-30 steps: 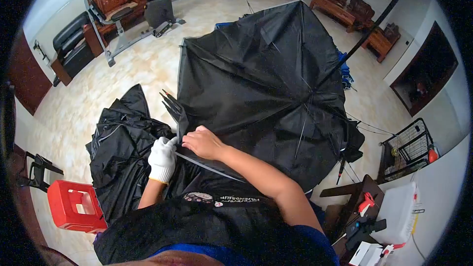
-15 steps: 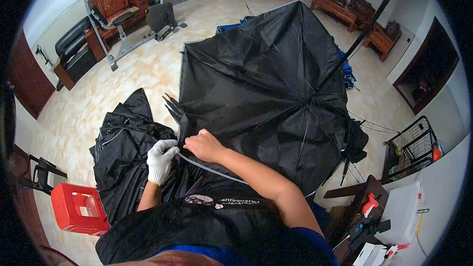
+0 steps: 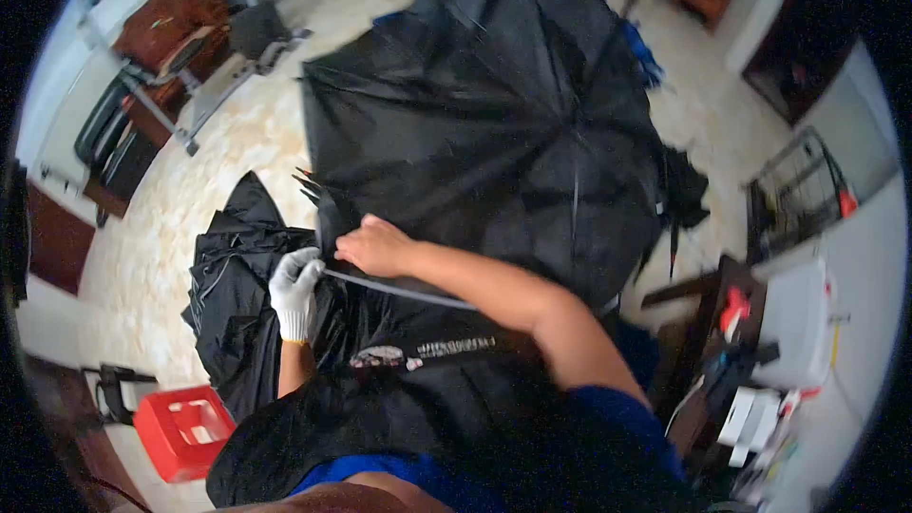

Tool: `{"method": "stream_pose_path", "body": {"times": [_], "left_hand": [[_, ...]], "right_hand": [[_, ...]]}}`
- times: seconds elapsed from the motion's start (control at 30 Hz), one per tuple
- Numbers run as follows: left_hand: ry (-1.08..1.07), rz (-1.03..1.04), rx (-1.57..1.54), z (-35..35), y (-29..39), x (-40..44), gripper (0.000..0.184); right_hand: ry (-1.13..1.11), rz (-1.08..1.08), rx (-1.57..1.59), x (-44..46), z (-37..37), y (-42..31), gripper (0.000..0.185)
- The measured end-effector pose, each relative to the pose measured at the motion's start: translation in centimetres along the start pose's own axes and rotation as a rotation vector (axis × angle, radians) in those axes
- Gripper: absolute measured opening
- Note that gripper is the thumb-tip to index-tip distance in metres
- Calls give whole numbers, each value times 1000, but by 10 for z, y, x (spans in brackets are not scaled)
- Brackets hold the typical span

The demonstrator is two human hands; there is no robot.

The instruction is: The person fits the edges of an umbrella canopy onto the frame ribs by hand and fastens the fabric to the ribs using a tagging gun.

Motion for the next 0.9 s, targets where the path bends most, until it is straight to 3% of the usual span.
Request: {"method": "stream_pose_path", "body": {"times": [0.07, 0.13, 0.2, 0.27, 0.33, 0.37, 0.43, 0.47, 0.57, 0.63, 0.73, 0.77, 0.8, 0.83, 0.9], "left_hand": [[-26, 539, 510, 5, 42, -6, 22], [-86, 894, 924, 20, 60, -11, 20], [-263, 922, 1200, 37, 67, -9, 5], [-409, 915, 1318, 50, 70, -10, 9], [-449, 1088, 1218, 69, 69, -22, 12], [-398, 1070, 1275, 78, 66, -29, 20], [-307, 1123, 1106, 97, 88, -48, 54], [-226, 1173, 1030, 109, 111, -60, 66], [-315, 1019, 722, 134, 140, -82, 75], [-556, 958, 623, 163, 148, -86, 69], [-843, 809, 452, 222, 149, -82, 60], [-915, 613, 424, 244, 139, -72, 59], [-980, 415, 394, 270, 129, -65, 57], [-1003, 322, 395, 299, 125, -60, 60], [-1012, 166, 459, 363, 107, -49, 69]], "right_hand": [[-24, -6, 8, -2, 2, -1, 28], [-69, 40, 39, -4, 2, 0, 29], [-95, 62, 25, -10, 3, 2, 29], [-62, 53, 22, -17, 4, 3, 29], [-41, 4, 53, -19, 15, 13, 24], [20, 43, 79, -20, 12, 21, 23], [110, 127, -2, -29, -25, 25, 28], [3, 234, -78, -36, -57, 21, 31], [175, 153, -156, -81, -154, 17, 35], [304, 322, -107, -133, -223, 16, 25], [763, 953, 101, -265, -283, 41, 18], [969, 959, 13, -321, -292, 54, 19], [1081, 1126, -88, -375, -295, 57, 22], [1041, 1212, -340, -438, -291, 75, 21], [1183, 1616, -5, -548, -254, 116, 31]]}}
Point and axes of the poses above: each hand's wrist, its own x-axis towards the middle knuckle, its own z-axis out of the palm, y = z × x, the point moved 5 cm from there along x, towards the middle knuckle, and after that the axes turned 12 degrees about y, right-handed, at the moved point
